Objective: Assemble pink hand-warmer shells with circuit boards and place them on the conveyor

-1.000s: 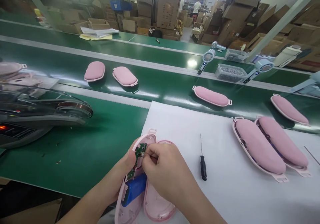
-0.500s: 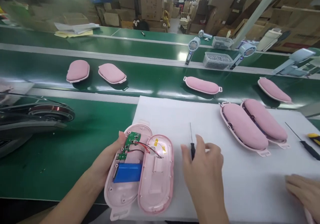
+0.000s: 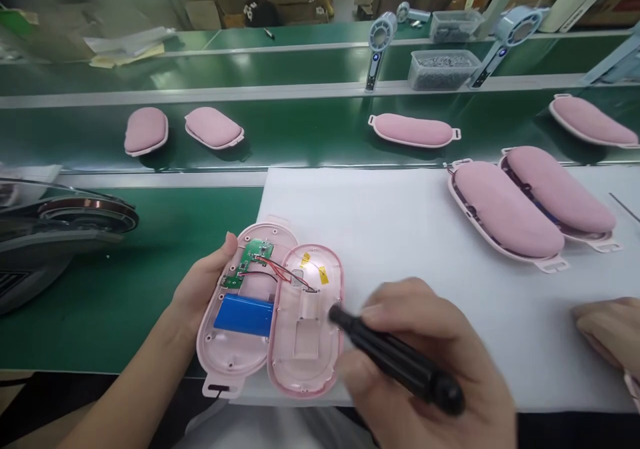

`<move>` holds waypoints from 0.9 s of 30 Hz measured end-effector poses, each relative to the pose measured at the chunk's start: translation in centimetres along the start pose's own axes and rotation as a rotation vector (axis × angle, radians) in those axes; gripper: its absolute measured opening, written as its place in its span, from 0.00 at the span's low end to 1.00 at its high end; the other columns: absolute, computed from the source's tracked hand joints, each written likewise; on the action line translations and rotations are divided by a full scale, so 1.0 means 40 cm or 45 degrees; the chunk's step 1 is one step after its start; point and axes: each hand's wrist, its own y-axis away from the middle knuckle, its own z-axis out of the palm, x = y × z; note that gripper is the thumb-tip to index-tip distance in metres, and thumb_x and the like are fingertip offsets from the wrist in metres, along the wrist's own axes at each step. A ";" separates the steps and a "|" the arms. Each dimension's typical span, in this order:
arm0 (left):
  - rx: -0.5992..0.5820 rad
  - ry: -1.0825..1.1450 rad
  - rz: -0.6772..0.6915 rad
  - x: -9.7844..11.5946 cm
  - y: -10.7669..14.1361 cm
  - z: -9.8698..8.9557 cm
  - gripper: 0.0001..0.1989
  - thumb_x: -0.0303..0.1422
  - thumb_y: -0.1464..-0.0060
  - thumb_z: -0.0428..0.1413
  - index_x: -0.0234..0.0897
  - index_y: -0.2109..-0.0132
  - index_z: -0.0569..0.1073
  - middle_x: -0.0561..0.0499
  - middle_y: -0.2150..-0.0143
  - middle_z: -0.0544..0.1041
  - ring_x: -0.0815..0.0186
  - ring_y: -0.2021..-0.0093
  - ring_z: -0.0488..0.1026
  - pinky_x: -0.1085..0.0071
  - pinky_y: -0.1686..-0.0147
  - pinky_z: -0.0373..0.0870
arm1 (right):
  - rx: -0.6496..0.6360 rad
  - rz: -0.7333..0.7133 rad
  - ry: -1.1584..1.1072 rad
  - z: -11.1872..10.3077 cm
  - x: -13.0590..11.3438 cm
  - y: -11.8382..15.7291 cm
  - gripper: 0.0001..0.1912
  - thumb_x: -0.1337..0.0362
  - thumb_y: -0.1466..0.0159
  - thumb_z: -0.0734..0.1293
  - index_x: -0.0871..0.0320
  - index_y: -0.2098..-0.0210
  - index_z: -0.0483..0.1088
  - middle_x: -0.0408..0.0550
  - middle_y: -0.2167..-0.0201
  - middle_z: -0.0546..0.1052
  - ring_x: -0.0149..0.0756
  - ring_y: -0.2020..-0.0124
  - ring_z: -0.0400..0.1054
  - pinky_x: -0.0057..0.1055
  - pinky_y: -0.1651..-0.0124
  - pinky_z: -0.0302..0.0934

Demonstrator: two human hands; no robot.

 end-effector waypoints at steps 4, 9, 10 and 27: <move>-0.052 0.036 -0.018 0.000 -0.004 -0.003 0.26 0.46 0.39 0.47 0.27 0.47 0.72 0.38 0.56 0.80 0.49 0.52 0.76 0.54 0.47 0.66 | -0.234 -0.147 -0.370 0.075 0.038 0.004 0.06 0.66 0.32 0.63 0.52 0.56 0.62 0.46 0.62 0.73 0.33 0.64 0.71 0.31 0.63 0.70; -0.166 0.062 -0.068 -0.001 -0.009 -0.002 0.29 0.48 0.39 0.45 0.26 0.45 0.70 0.36 0.53 0.78 0.48 0.51 0.75 0.52 0.47 0.66 | -0.338 -0.314 -0.282 0.122 0.110 0.015 0.22 0.81 0.40 0.63 0.53 0.51 0.61 0.47 0.55 0.74 0.35 0.53 0.71 0.37 0.52 0.70; -0.167 0.063 -0.059 -0.001 -0.009 -0.001 0.28 0.47 0.38 0.45 0.27 0.45 0.69 0.36 0.53 0.78 0.48 0.51 0.75 0.52 0.47 0.66 | -0.324 -0.343 -0.257 0.124 0.117 0.017 0.24 0.82 0.40 0.63 0.53 0.50 0.62 0.47 0.55 0.74 0.36 0.53 0.71 0.37 0.52 0.70; -0.226 0.059 -0.088 0.003 -0.009 0.000 0.30 0.49 0.37 0.40 0.27 0.43 0.68 0.36 0.52 0.78 0.49 0.52 0.75 0.53 0.48 0.66 | -0.284 -0.585 0.303 0.159 0.087 0.043 0.17 0.78 0.40 0.65 0.55 0.54 0.63 0.52 0.59 0.75 0.37 0.57 0.74 0.35 0.54 0.73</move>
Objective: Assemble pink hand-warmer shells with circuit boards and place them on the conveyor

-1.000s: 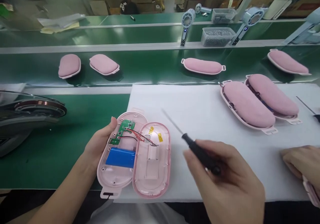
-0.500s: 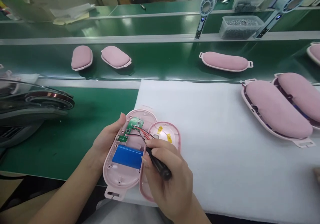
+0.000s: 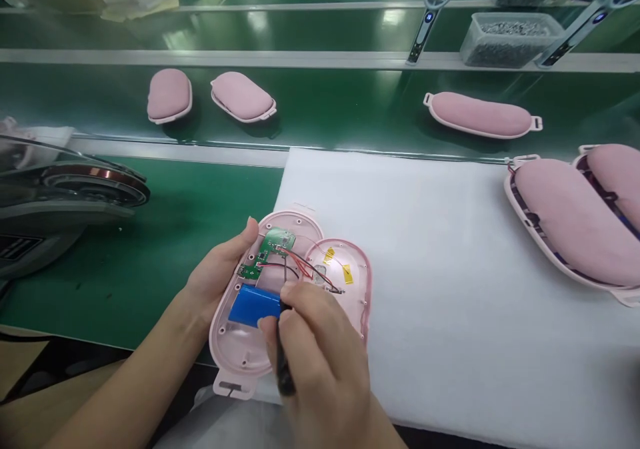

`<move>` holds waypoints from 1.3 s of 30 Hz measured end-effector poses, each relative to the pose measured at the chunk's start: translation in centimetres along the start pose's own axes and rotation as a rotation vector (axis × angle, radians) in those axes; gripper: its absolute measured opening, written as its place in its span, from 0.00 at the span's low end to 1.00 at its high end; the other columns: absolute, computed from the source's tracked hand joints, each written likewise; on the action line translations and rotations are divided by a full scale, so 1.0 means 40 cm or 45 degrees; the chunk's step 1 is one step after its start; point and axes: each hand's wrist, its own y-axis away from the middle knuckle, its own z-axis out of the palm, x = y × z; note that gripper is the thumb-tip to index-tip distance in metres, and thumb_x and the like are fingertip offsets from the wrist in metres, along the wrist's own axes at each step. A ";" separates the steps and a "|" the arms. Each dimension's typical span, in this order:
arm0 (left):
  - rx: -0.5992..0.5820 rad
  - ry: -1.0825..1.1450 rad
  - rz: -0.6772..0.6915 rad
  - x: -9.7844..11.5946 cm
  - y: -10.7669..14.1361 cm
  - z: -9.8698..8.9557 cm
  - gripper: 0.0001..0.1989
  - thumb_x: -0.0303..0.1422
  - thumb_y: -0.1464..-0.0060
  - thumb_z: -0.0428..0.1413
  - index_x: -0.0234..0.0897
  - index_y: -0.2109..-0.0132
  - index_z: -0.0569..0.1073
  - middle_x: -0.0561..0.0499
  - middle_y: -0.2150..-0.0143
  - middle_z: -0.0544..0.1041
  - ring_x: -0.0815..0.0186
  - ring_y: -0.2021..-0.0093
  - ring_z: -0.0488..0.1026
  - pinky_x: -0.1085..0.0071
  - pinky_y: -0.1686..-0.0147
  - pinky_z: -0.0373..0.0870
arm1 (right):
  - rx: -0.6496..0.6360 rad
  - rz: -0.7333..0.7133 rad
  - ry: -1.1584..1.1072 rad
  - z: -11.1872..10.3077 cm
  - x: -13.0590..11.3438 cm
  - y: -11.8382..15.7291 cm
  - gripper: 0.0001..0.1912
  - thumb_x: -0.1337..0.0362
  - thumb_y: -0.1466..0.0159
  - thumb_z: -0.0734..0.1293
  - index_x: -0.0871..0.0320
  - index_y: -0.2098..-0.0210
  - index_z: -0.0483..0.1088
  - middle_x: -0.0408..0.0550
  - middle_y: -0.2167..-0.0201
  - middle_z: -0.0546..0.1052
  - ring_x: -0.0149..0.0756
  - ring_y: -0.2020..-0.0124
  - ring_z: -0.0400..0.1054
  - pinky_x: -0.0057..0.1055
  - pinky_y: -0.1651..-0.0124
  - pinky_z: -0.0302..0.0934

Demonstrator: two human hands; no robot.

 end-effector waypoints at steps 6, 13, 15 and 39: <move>-0.066 -0.031 0.014 -0.005 -0.002 -0.009 0.31 0.49 0.37 0.38 0.27 0.43 0.67 0.37 0.52 0.78 0.51 0.52 0.75 0.54 0.47 0.66 | 0.092 0.177 0.242 0.038 -0.056 0.013 0.11 0.75 0.40 0.68 0.53 0.62 0.67 0.47 0.64 0.78 0.39 0.62 0.76 0.34 0.57 0.76; -0.032 -0.019 -0.001 -0.003 0.000 -0.008 0.30 0.48 0.37 0.39 0.26 0.45 0.69 0.35 0.52 0.78 0.50 0.52 0.75 0.54 0.48 0.67 | 0.177 0.133 0.162 0.032 -0.031 -0.007 0.03 0.71 0.37 0.67 0.58 0.66 0.68 0.51 0.66 0.78 0.34 0.65 0.76 0.29 0.60 0.75; 0.002 -0.019 0.004 -0.003 0.001 -0.008 0.29 0.47 0.36 0.39 0.26 0.45 0.70 0.35 0.52 0.78 0.50 0.52 0.75 0.54 0.48 0.67 | 0.182 0.176 0.028 0.019 -0.014 -0.007 0.05 0.72 0.37 0.66 0.58 0.63 0.68 0.50 0.65 0.78 0.34 0.65 0.76 0.30 0.61 0.75; -0.044 0.004 0.000 -0.005 -0.002 -0.017 0.31 0.49 0.37 0.40 0.26 0.45 0.69 0.35 0.52 0.78 0.47 0.48 0.73 0.51 0.44 0.62 | 0.038 -0.165 0.097 -0.003 0.019 0.022 0.11 0.77 0.41 0.70 0.66 0.59 0.67 0.57 0.60 0.76 0.38 0.55 0.74 0.32 0.51 0.73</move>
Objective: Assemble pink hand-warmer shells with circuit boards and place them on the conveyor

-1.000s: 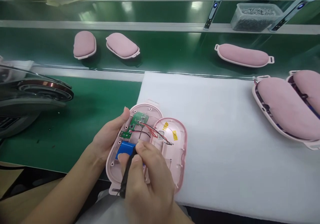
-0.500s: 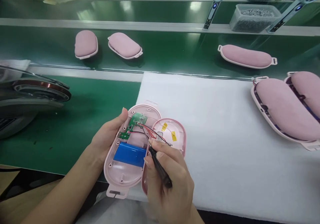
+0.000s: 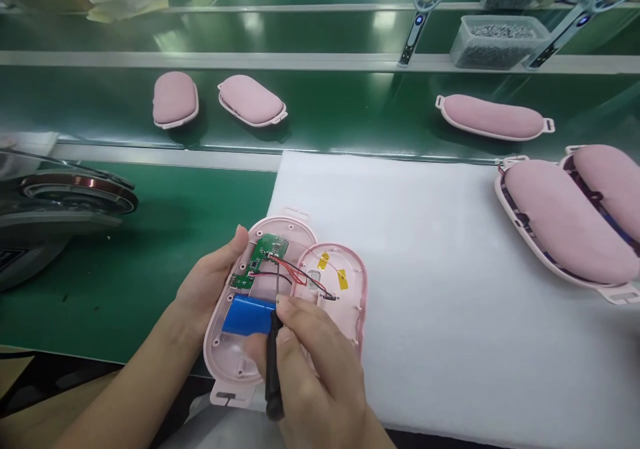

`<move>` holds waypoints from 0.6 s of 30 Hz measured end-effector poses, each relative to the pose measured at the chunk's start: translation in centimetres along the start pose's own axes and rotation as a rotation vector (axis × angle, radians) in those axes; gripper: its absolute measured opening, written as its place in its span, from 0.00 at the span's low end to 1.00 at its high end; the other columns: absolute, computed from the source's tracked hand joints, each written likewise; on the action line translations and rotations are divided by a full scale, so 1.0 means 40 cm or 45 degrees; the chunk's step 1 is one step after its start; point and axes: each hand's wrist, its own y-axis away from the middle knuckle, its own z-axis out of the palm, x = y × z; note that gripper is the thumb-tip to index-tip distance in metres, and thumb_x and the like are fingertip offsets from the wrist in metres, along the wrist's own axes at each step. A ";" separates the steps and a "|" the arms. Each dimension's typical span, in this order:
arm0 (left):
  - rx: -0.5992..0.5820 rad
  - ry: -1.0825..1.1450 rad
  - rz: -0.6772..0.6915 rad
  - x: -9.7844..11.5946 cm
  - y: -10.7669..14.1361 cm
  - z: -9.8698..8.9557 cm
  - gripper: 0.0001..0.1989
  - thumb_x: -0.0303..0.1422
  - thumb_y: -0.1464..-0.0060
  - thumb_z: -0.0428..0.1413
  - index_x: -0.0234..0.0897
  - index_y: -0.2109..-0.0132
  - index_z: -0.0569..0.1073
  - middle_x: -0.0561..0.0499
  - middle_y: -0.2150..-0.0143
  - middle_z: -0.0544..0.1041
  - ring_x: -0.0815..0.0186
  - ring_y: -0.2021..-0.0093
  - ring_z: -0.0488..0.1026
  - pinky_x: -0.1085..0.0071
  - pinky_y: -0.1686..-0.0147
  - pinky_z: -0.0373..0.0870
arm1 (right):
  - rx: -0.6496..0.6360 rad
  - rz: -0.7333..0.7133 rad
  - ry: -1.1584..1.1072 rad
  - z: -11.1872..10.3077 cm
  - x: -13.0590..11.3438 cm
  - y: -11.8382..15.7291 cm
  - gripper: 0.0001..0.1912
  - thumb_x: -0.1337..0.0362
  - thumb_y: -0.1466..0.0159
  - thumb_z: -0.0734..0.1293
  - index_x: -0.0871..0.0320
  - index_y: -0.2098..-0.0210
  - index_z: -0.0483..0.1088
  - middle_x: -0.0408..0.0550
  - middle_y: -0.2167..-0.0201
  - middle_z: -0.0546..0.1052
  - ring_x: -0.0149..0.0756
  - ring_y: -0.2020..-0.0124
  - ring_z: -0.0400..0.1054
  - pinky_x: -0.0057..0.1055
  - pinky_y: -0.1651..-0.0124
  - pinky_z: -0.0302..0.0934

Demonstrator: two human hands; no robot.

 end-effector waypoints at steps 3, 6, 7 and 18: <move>0.001 0.002 -0.005 0.000 0.000 0.000 0.31 0.49 0.37 0.41 0.26 0.44 0.69 0.35 0.52 0.78 0.48 0.48 0.73 0.52 0.44 0.62 | 0.039 0.078 0.011 0.008 -0.003 0.002 0.13 0.79 0.43 0.70 0.65 0.60 0.68 0.53 0.61 0.77 0.35 0.58 0.75 0.28 0.52 0.73; -0.004 0.009 -0.004 0.001 0.001 0.000 0.30 0.49 0.37 0.41 0.26 0.45 0.69 0.35 0.52 0.78 0.48 0.48 0.73 0.52 0.44 0.62 | 0.105 0.171 -0.016 0.016 -0.003 0.003 0.13 0.80 0.44 0.69 0.63 0.61 0.69 0.51 0.61 0.78 0.34 0.59 0.76 0.27 0.51 0.73; -0.007 0.010 -0.005 0.001 0.001 0.000 0.30 0.49 0.37 0.41 0.26 0.45 0.69 0.35 0.52 0.78 0.48 0.49 0.73 0.52 0.44 0.62 | 0.120 0.187 -0.027 0.018 -0.004 0.003 0.13 0.80 0.44 0.69 0.62 0.61 0.69 0.50 0.61 0.78 0.34 0.60 0.76 0.27 0.51 0.73; 0.104 0.047 0.018 -0.001 0.001 0.009 0.28 0.47 0.38 0.42 0.28 0.45 0.70 0.36 0.54 0.79 0.48 0.52 0.75 0.53 0.47 0.65 | 0.242 0.136 0.015 -0.002 -0.050 0.005 0.08 0.78 0.43 0.71 0.63 0.67 0.69 0.49 0.61 0.77 0.37 0.59 0.76 0.31 0.57 0.76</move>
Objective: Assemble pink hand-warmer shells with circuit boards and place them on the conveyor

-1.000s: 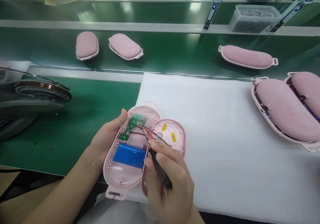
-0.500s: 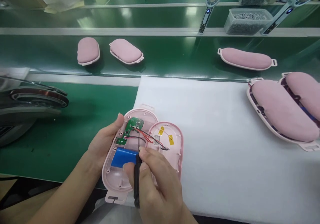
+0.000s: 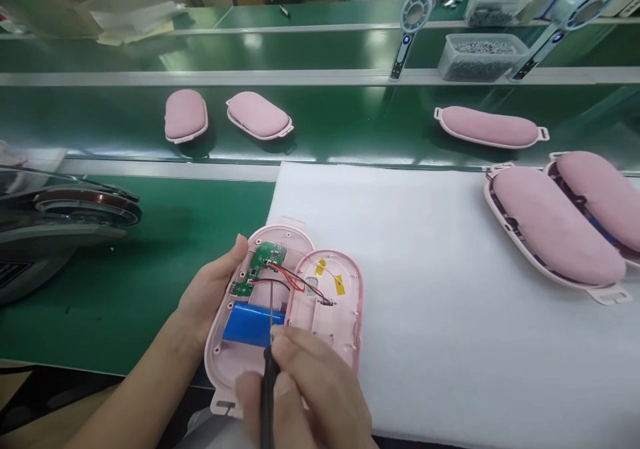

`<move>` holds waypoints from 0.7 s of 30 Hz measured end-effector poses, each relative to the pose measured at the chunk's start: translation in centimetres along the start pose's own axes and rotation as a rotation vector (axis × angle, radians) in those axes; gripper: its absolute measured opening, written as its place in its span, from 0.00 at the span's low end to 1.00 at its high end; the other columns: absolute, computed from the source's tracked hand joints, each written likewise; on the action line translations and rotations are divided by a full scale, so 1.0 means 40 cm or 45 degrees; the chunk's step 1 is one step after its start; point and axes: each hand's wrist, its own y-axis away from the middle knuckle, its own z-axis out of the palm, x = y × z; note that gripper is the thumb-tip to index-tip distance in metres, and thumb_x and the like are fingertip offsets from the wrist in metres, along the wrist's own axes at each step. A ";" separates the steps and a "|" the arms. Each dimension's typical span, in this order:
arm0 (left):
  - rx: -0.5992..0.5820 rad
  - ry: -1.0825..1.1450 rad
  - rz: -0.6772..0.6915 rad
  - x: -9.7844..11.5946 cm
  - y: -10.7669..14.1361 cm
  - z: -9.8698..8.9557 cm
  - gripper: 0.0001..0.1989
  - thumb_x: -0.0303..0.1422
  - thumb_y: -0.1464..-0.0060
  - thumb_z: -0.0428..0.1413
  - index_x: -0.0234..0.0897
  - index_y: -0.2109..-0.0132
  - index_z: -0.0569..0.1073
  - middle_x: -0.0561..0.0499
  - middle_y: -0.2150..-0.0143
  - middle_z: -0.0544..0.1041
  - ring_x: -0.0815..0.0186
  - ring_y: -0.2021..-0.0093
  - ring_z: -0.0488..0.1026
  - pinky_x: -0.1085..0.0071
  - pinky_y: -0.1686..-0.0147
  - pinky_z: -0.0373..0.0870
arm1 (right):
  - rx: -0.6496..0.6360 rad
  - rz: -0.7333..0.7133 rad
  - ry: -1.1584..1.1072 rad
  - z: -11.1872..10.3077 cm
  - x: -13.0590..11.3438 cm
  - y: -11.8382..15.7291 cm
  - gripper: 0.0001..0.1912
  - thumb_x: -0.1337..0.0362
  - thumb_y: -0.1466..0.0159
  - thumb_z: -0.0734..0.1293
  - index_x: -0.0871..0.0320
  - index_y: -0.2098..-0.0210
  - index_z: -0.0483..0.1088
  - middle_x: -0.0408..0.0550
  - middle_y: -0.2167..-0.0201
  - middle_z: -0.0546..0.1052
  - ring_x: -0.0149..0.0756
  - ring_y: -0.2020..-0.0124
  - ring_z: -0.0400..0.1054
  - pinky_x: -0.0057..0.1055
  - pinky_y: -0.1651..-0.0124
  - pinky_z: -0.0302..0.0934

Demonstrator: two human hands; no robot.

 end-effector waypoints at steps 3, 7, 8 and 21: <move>0.020 -0.009 0.008 0.001 0.002 -0.002 0.28 0.47 0.38 0.44 0.28 0.45 0.70 0.36 0.54 0.79 0.48 0.53 0.76 0.53 0.48 0.66 | -0.095 -0.050 -0.001 -0.008 0.021 -0.020 0.07 0.77 0.41 0.68 0.63 0.65 0.69 0.53 0.64 0.78 0.37 0.61 0.76 0.30 0.59 0.76; 0.008 -0.018 0.000 0.002 0.003 0.000 0.29 0.48 0.38 0.43 0.28 0.44 0.69 0.35 0.53 0.79 0.48 0.53 0.76 0.53 0.48 0.66 | -0.128 -0.001 -0.021 -0.005 0.041 -0.044 0.04 0.74 0.37 0.66 0.60 0.66 0.67 0.52 0.67 0.78 0.36 0.66 0.77 0.31 0.62 0.76; -0.005 -0.019 -0.002 0.002 0.003 0.001 0.30 0.48 0.38 0.42 0.27 0.44 0.69 0.35 0.53 0.78 0.48 0.52 0.75 0.53 0.47 0.65 | -0.115 0.026 -0.039 -0.003 0.040 -0.048 0.04 0.74 0.37 0.66 0.60 0.66 0.67 0.52 0.67 0.78 0.36 0.67 0.77 0.31 0.63 0.76; -0.095 -0.016 -0.030 0.003 -0.001 -0.006 0.31 0.49 0.38 0.40 0.27 0.43 0.68 0.34 0.52 0.78 0.47 0.51 0.75 0.52 0.46 0.63 | -0.072 0.106 -0.056 0.015 0.035 -0.043 0.05 0.72 0.36 0.66 0.59 0.69 0.68 0.50 0.67 0.78 0.33 0.66 0.76 0.30 0.62 0.76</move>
